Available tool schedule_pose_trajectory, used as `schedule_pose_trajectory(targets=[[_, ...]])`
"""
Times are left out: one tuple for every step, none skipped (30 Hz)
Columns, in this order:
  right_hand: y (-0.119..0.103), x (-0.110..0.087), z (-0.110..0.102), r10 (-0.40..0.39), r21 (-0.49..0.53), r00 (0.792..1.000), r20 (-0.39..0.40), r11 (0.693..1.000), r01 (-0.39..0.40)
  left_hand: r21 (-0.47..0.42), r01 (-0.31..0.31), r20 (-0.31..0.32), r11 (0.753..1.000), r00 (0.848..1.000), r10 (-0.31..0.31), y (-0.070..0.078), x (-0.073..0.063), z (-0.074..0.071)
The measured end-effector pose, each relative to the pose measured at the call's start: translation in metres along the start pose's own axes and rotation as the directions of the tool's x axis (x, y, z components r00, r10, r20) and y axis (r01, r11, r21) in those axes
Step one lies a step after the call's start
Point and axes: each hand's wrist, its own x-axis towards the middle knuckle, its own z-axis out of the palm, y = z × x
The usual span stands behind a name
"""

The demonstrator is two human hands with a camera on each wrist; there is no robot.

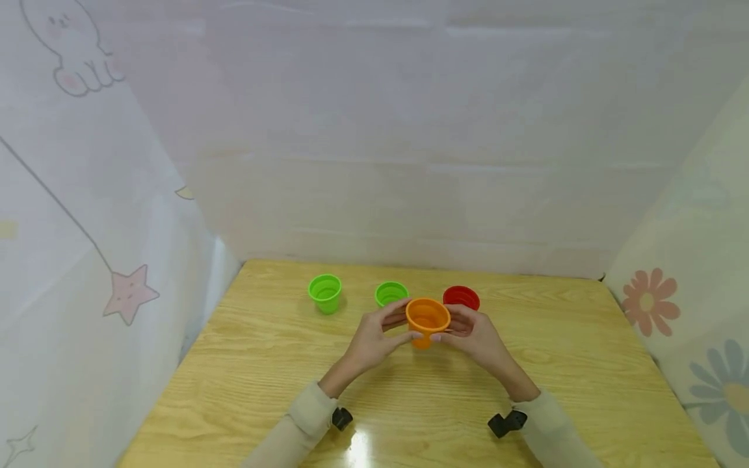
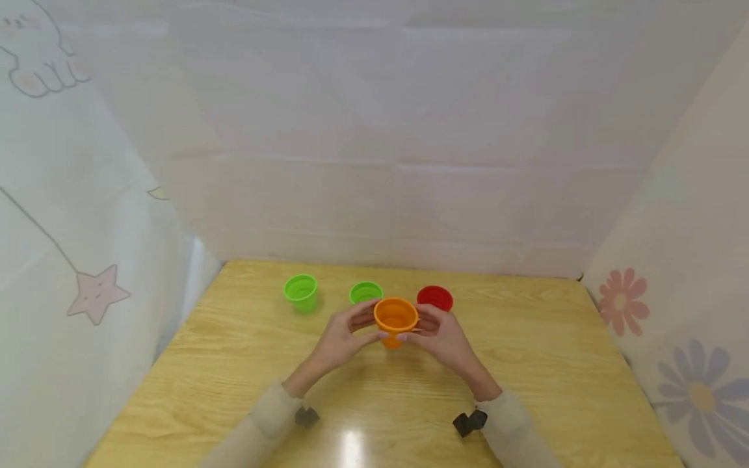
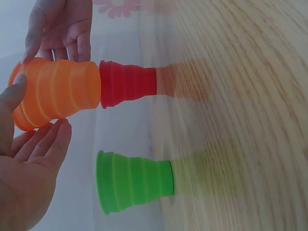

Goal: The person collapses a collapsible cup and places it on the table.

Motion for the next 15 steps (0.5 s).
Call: schedule_pose_trajectory(targets=[[0.0003, 0.0002, 0.0007, -0.002, 0.004, 1.000, 0.002, 1.000, 0.002, 0.000, 0.004, -0.002, 1.000, 1.000, -0.004, -0.0007, -0.0003, -0.0006], [0.0007, 0.0004, 0.0013, -0.004, 0.007, 1.000, 0.003, 1.000, 0.004, -0.003, 0.007, -0.005, 1.000, 1.000, -0.007, -0.0016, -0.0005, -0.0011], [0.0012, 0.0007, 0.0019, -0.003, 0.012, 1.000, 0.006, 1.000, 0.003, -0.006, 0.010, -0.006, 1.000, 1.000, -0.010, -0.0026, -0.0006, -0.0014], [0.0014, 0.0009, 0.0023, -0.003, 0.017, 1.000, 0.007, 1.000, 0.003, -0.013, 0.009, -0.006, 1.000, 1.000, -0.009, -0.0034, -0.0008, -0.0017], [0.0019, 0.0011, 0.0027, -0.001, 0.020, 1.000, 0.008, 1.000, 0.001, -0.017, 0.005, -0.005, 1.000, 1.000, -0.005, -0.0042, -0.0010, -0.0019], [0.0023, 0.0014, 0.0032, -0.002, 0.023, 1.000, 0.010, 1.000, 0.001, -0.025, 0.001, -0.004, 1.000, 1.000, -0.001, -0.0051, -0.0013, -0.0020], [0.0026, 0.0019, 0.0036, -0.001, 0.026, 1.000, 0.013, 1.000, 0.001, -0.035, -0.004, -0.005, 0.999, 1.000, 0.004, -0.0060, -0.0015, -0.0022], [0.0029, 0.0025, 0.0040, 0.004, 0.026, 1.000, 0.015, 1.000, -0.004, -0.047, -0.004, -0.006, 0.999, 1.000, 0.004, -0.0066, -0.0020, -0.0025], [0.0027, 0.0031, 0.0045, 0.008, 0.023, 1.000, 0.018, 1.000, -0.008, -0.060, -0.001, -0.007, 0.998, 1.000, 0.001, -0.0070, -0.0025, -0.0027], [0.0022, 0.0034, 0.0048, 0.014, 0.019, 1.000, 0.017, 1.000, -0.015, -0.069, 0.001, -0.009, 0.998, 1.000, -0.001, -0.0072, -0.0029, -0.0028], [0.0017, 0.0038, 0.0051, 0.021, 0.015, 1.000, 0.016, 1.000, -0.021, -0.078, 0.005, -0.012, 0.997, 1.000, -0.006, -0.0072, -0.0032, -0.0030], [0.0009, 0.0041, 0.0055, 0.028, 0.012, 0.999, 0.016, 1.000, -0.028, -0.086, 0.011, -0.014, 0.996, 1.000, -0.013, -0.0074, -0.0036, -0.0032], [0.0000, 0.0044, 0.0057, 0.036, 0.009, 0.999, 0.015, 0.999, -0.036, -0.091, 0.019, -0.016, 0.996, 1.000, -0.020, -0.0072, -0.0038, -0.0033], [-0.0009, 0.0045, 0.0058, 0.046, 0.005, 0.999, 0.015, 0.999, -0.046, -0.092, 0.028, -0.021, 0.995, 0.999, -0.030, -0.0067, -0.0043, -0.0033], [-0.0013, 0.0047, 0.0061, 0.051, -0.001, 0.999, 0.014, 0.999, -0.051, -0.097, 0.036, -0.026, 0.995, 0.999, -0.039, -0.0064, -0.0048, -0.0031]])
